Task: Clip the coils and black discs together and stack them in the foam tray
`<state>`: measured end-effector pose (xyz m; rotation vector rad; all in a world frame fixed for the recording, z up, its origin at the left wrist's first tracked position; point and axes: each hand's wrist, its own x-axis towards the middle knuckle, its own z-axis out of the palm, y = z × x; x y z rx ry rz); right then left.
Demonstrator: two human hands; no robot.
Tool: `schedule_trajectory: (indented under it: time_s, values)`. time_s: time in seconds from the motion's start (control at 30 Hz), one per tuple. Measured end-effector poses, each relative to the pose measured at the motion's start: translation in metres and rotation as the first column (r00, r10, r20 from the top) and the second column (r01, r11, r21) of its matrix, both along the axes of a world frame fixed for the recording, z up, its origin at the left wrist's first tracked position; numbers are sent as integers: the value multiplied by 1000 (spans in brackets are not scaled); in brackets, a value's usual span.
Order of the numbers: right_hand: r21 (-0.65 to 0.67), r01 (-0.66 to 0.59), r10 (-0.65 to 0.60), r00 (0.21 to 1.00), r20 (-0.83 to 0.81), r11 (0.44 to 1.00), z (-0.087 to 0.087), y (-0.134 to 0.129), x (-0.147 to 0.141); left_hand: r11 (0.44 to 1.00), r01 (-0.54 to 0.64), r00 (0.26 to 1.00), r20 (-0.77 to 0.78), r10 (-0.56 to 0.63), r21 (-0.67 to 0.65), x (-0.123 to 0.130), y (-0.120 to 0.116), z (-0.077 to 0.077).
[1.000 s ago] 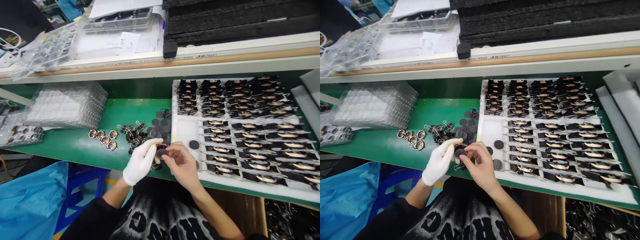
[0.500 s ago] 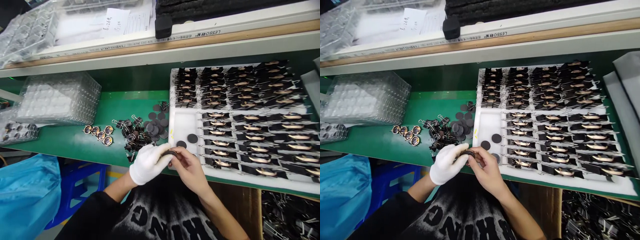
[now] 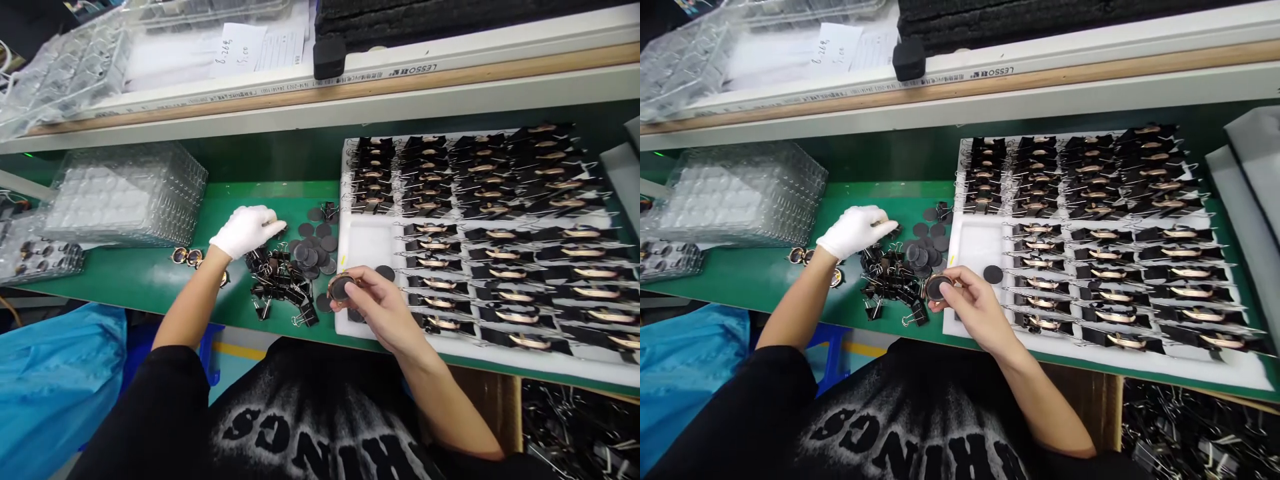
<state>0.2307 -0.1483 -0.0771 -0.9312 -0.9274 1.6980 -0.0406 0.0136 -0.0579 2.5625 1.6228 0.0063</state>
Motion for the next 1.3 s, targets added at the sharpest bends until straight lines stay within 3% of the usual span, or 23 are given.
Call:
schedule_trajectory:
  time_s: [0.07, 0.13, 0.23, 0.33, 0.43, 0.57, 0.63, 0.77, 0.93, 1.07, 1.17, 1.23, 1.3]
  values:
    - [29, 25, -25, 1000, -4, 999, -1, -1, -5, 974, -131, 972, 218, 88, 187, 15, -22, 7]
    - [105, 78, -80, 997, 15, 991, -1, -2, -10, 923, -235, 899, 430, 87, 305, 36, -53, 15]
    - [201, 94, -101, 995, 26, 975, 1, -2, -17, 939, -188, 840, 542, 3, 287, 66, -102, 21]
    - [194, 83, -93, 995, 40, 977, 2, -4, -18, 983, -42, 780, 621, -80, 179, 78, -129, 22]
    - [162, 102, -107, 994, 24, 981, 3, -7, -13, 994, 9, 736, 672, -80, 108, 72, -133, 22]
    - [143, 63, -71, 996, 52, 988, 5, -12, -4, 996, -36, 845, 531, 72, -78, 62, -127, 23]
    - [142, 19, -31, 996, 82, 990, 6, -13, -1, 990, -3, 855, 512, 75, -140, 61, -127, 23]
    - [153, -59, 46, 995, 93, 986, 6, -16, 3, 972, 107, 853, 522, 18, -208, 62, -132, 19]
    - [81, -25, 14, 991, 137, 996, 2, -20, 7, 967, 129, 858, 514, 2, -219, 65, -136, 12]
    - [90, -76, 67, 993, 101, 993, 3, -22, 10, 965, 128, 802, 596, 34, -227, 66, -137, 6]
    - [73, 118, -120, 992, 32, 990, 4, -20, 7, 981, 94, 741, 671, 44, -168, 66, -138, 3]
    - [-36, 272, -273, 962, -20, 962, 3, -17, 3, 988, 82, 704, 709, 36, -131, 66, -139, 1]
    - [-149, 333, -342, 939, -43, 931, 2, -13, -2, 989, 71, 682, 730, 47, -130, 67, -140, 0]
